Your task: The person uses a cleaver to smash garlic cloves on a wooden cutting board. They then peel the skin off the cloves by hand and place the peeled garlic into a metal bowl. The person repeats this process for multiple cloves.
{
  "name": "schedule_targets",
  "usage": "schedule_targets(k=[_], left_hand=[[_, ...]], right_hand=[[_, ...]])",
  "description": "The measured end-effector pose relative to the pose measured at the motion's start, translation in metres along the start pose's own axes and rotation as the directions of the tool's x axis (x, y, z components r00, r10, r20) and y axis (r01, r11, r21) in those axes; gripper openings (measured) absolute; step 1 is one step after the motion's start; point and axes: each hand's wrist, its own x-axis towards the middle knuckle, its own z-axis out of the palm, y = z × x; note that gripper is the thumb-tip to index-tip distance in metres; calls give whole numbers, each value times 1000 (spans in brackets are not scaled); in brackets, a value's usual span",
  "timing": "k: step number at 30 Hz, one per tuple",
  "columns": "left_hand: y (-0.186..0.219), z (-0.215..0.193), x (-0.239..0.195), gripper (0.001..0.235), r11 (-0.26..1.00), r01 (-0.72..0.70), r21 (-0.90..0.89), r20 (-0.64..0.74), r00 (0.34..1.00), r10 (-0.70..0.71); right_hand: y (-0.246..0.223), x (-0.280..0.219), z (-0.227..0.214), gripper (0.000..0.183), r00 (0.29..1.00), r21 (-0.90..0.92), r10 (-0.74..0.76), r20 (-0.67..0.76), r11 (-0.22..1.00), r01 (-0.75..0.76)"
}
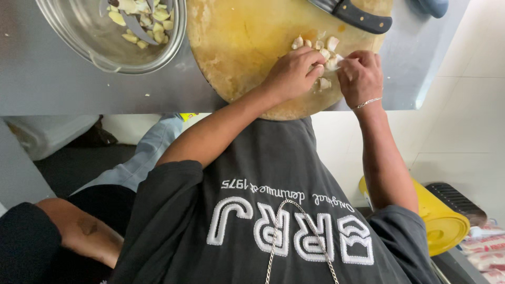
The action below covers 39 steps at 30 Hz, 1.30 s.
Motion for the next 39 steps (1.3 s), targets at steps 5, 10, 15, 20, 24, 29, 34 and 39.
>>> schedule_targets(k=[5, 10, 15, 20, 24, 29, 34, 39], left_hand=[[-15, 10, 6, 27, 982, 81, -172, -70, 993, -94], [-16, -8, -9, 26, 631, 408, -659, 262, 912, -316], [-16, -36, -37, 23, 625, 249, -740, 99, 959, -265], [-7, -59, -61, 22, 687, 193, -701, -17, 958, -287], [5, -69, -78, 21, 791, 150, -593, -177, 934, -310], [-1, -72, -87, 19, 763, 126, -634, -245, 903, -352], [-9, -83, -93, 28, 604, 81, -793, -135, 943, -304], [-5, -89, -99, 34, 625, 84, -776, -123, 952, -281]], right_hand=[[-20, 0, -13, 16, 999, 120, -32, -8, 992, 33], [-57, 14, -18, 20, 997, 285, -70, -13, 956, 70], [-80, 24, -7, 28, 973, 666, 138, 186, 710, -229], [-95, 36, 6, 11, 957, 684, 41, 289, 691, -236], [-119, 46, 1, 9, 967, 606, -105, 231, 793, -59], [-145, 53, -6, 17, 945, 593, -96, 313, 797, -115], [-150, 57, 10, 7, 971, 661, -81, 225, 745, -91], [-154, 61, 20, 7, 991, 680, 12, 135, 726, -102]])
